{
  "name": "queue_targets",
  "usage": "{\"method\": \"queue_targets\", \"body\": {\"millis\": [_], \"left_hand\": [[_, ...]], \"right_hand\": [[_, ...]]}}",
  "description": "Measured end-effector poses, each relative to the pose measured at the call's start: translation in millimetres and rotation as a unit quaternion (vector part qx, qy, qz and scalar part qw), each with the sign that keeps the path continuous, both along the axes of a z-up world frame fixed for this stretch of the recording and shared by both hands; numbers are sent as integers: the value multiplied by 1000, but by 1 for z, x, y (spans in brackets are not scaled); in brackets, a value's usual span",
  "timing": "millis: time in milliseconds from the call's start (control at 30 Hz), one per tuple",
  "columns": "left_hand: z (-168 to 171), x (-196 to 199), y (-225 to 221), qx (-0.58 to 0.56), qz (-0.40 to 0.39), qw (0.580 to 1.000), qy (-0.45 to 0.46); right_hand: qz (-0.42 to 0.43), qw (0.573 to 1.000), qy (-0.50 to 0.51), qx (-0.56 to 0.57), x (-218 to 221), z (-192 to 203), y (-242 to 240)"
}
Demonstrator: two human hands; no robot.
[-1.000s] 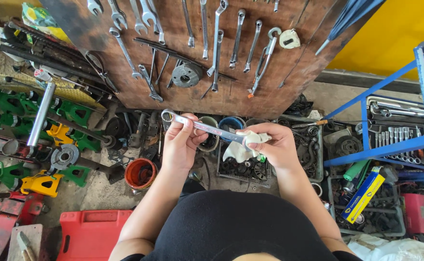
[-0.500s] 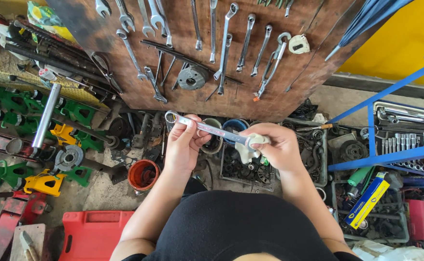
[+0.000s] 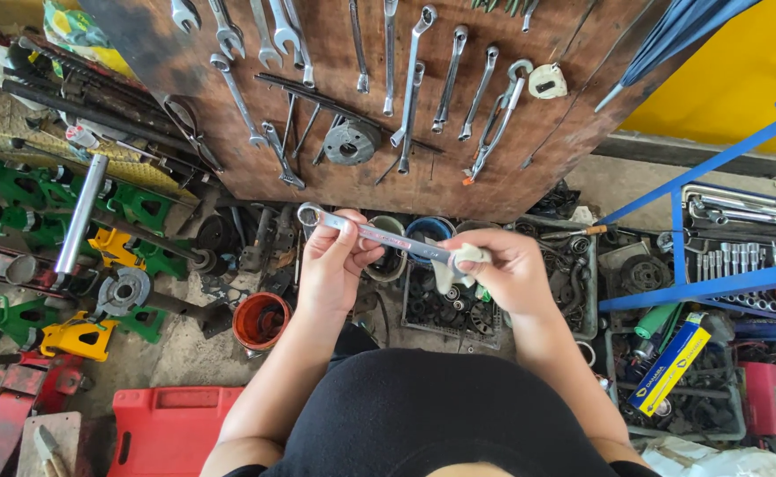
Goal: The person is cleaning wrenches with a cloth and organizing them on a tool board.
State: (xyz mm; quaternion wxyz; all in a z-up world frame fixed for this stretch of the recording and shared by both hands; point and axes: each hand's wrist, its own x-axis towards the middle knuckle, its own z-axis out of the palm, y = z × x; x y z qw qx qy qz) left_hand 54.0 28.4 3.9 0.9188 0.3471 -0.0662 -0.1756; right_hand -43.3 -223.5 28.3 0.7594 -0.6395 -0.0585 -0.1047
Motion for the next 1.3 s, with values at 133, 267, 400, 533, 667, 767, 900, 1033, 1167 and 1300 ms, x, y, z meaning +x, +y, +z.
{"method": "queue_targets", "body": {"millis": [133, 267, 400, 533, 667, 767, 900, 1033, 1167, 1300], "left_hand": [[-3, -1, 2, -3, -4, 1000, -8], [7, -10, 2, 3, -6, 1000, -10], [5, -16, 1, 6, -2, 1000, -11], [1, -19, 2, 6, 2, 1000, -12], [4, -26, 2, 12, -1, 1000, -14], [4, -31, 2, 15, -5, 1000, -6], [-1, -35, 2, 13, -9, 1000, -3], [0, -42, 2, 20, -10, 1000, -3], [3, -47, 2, 22, -9, 1000, -8], [2, -53, 6, 22, -3, 1000, -2]], "right_hand": [[3, 1000, 16, -15, -5, -9, 1], [-75, 996, -14, 49, -8, -3, 2], [-74, 996, 5, 47, -11, -1, 0], [-39, 999, 17, 10, -17, 12, 7], [-51, 997, -55, 30, -23, -1, 2], [-67, 994, -49, 72, -27, -5, -1], [-79, 994, -71, 3, -33, 6, 4], [-68, 996, -42, -37, -41, 15, 9], [-96, 992, -87, 5, -45, 5, 8], [-81, 993, -80, 3, -44, 7, 9]]}}
